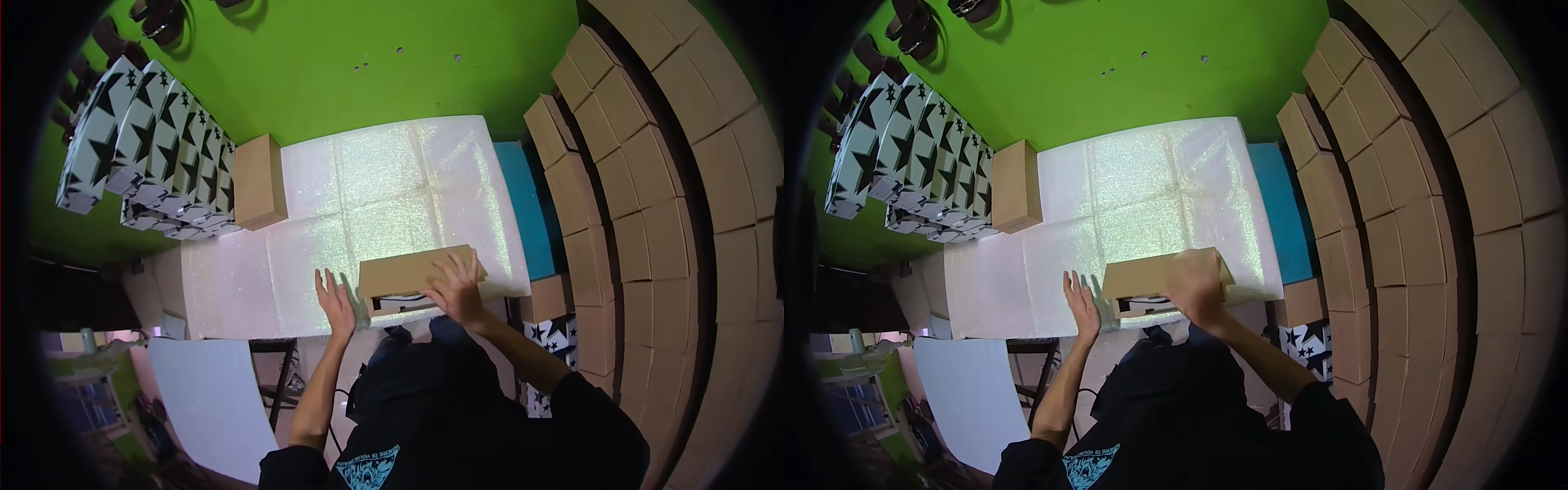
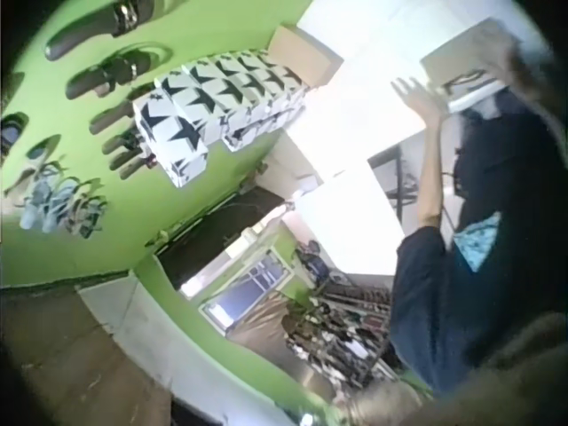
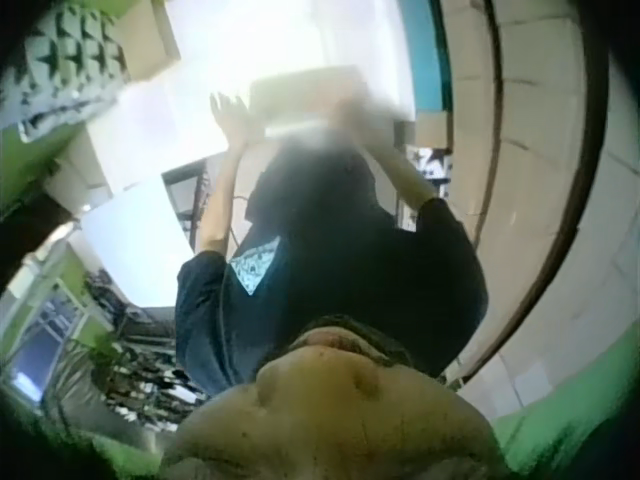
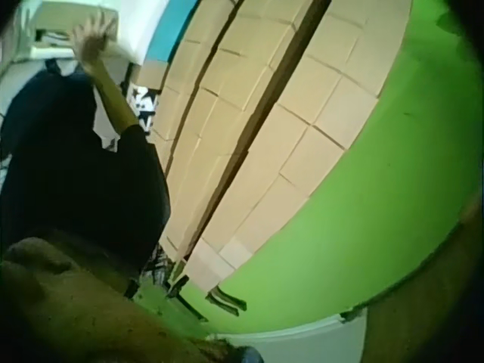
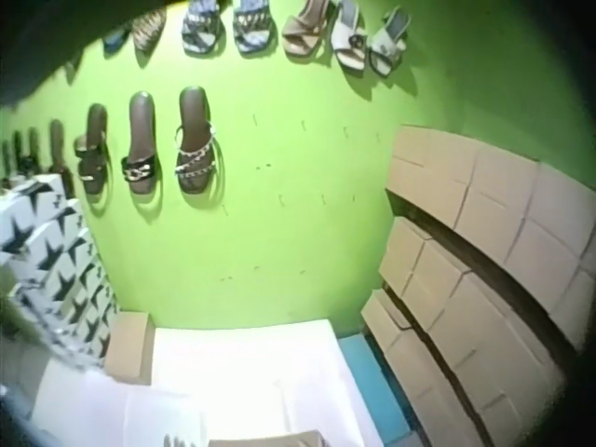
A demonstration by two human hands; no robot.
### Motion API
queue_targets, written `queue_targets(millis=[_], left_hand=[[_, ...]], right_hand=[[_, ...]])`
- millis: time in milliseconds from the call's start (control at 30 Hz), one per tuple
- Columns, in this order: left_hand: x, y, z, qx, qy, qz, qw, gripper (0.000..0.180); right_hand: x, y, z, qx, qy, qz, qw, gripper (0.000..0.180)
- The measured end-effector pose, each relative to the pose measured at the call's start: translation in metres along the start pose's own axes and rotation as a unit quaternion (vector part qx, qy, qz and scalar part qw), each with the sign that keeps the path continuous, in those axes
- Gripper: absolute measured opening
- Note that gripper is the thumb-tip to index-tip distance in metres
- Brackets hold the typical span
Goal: Pack finished shoes into cardboard boxes and stack them.
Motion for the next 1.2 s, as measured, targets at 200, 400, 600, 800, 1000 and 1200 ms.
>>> queue_targets(millis=[200,400,600,800,1000,1200], left_hand=[[-0.006,0.034,-0.007,-0.098,-0.093,0.113,0.984,0.052],[-0.06,0.087,-0.047,-0.178,-0.269,0.208,0.923,0.06],[-0.077,0.078,-0.068,-0.268,-0.238,0.159,0.92,0.063],[-0.071,0.067,-0.063,-0.247,-0.196,0.128,0.94,0.063],[-0.043,0.088,-0.068,-0.277,-0.169,0.066,0.944,0.063],[0.001,0.116,-0.129,-0.288,-0.153,0.087,0.941,0.065]], right_hand=[[-0.052,-0.002,-0.059,0.021,-0.044,-0.056,0.997,0.036],[-0.056,0.01,-0.074,-0.041,-0.035,-0.024,0.998,0.05],[-0.035,0.047,-0.084,-0.183,-0.068,-0.031,0.98,0.093],[-0.054,0.04,-0.072,-0.186,0.003,-0.023,0.982,0.09],[-0.041,0.023,-0.087,-0.17,0.024,-0.008,0.985,0.067],[-0.001,-0.027,-0.143,-0.171,0.05,-0.004,0.984,0.063]])
Point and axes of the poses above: each hand's wrist, its own z-axis towards the middle knuckle, its own x-axis out of the back of the hand, y = z × x, the point moved 9 cm from there along z, towards the middle knuckle, and after that the axes turned 4 degrees about y, right-handed, at the moved point
